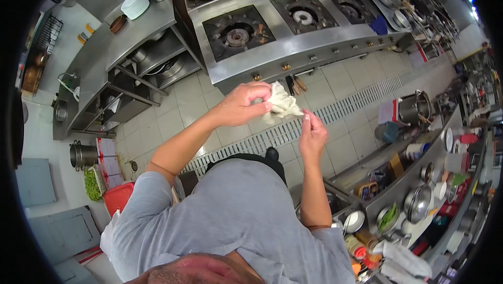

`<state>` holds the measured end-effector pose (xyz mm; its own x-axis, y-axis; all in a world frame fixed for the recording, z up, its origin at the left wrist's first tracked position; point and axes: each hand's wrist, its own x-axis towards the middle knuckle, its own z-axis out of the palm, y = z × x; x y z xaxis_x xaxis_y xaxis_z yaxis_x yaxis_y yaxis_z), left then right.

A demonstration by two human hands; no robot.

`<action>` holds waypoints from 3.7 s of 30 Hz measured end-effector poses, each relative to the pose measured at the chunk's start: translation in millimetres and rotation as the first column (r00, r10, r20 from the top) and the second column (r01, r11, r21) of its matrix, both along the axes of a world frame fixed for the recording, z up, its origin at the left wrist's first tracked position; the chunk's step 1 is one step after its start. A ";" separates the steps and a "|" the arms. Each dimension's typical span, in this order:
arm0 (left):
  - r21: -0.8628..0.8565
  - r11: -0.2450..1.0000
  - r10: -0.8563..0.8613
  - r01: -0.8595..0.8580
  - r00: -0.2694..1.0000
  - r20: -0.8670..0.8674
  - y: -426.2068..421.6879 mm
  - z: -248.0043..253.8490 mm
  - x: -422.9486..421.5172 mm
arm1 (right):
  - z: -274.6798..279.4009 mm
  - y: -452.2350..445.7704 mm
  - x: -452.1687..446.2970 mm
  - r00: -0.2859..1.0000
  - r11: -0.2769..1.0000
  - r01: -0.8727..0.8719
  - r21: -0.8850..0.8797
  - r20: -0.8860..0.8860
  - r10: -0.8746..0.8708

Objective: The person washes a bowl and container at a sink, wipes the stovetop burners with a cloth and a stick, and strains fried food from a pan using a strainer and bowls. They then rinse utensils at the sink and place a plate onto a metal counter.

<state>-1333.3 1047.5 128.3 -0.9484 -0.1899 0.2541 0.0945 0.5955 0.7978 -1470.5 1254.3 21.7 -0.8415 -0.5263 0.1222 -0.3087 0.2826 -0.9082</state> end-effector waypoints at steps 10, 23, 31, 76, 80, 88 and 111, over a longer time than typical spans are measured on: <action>0.321 0.946 0.038 -0.053 0.998 0.054 -62.9 13.6 -21.1 | 34.9 -116.9 -16.3 0.298 0.830 -0.166 -0.533 0.775 0.557; 0.476 0.815 0.237 -0.332 0.939 0.249 -210.8 -34.0 123.5 | 1.0 -240.2 -83.3 0.649 0.927 -0.086 -0.365 0.686 0.331; 0.499 0.682 0.394 -0.534 0.844 0.365 -237.7 -66.0 152.7 | -39.7 -330.7 -169.4 0.747 0.884 -0.048 0.464 -0.571 0.340; 0.584 0.049 0.687 -0.811 0.451 0.570 -182.0 -72.4 223.5 | -118.7 -596.7 -230.2 0.876 0.879 -0.093 -0.467 0.382 0.295; 0.582 0.003 0.696 -0.813 0.419 0.583 -168.4 -72.0 219.9 | -177.5 -722.8 -266.1 0.760 0.854 0.312 -0.416 0.649 0.038; 0.548 -0.051 0.722 -0.835 0.349 0.598 -162.4 -58.7 217.3 | -184.1 -803.3 89.2 0.694 0.970 -0.038 -0.238 0.693 0.197; 0.561 0.224 0.637 -0.797 0.555 0.535 -206.2 -81.3 196.5 | -61.5 -657.5 -294.8 0.889 0.959 -0.165 -0.229 -0.455 0.044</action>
<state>-1136.8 841.3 47.0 -0.3146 -0.8341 -0.4531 -0.2328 -0.3949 0.8887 -1765.3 596.8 -39.8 -0.6094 -0.5078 0.6089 -0.7087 0.0045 -0.7055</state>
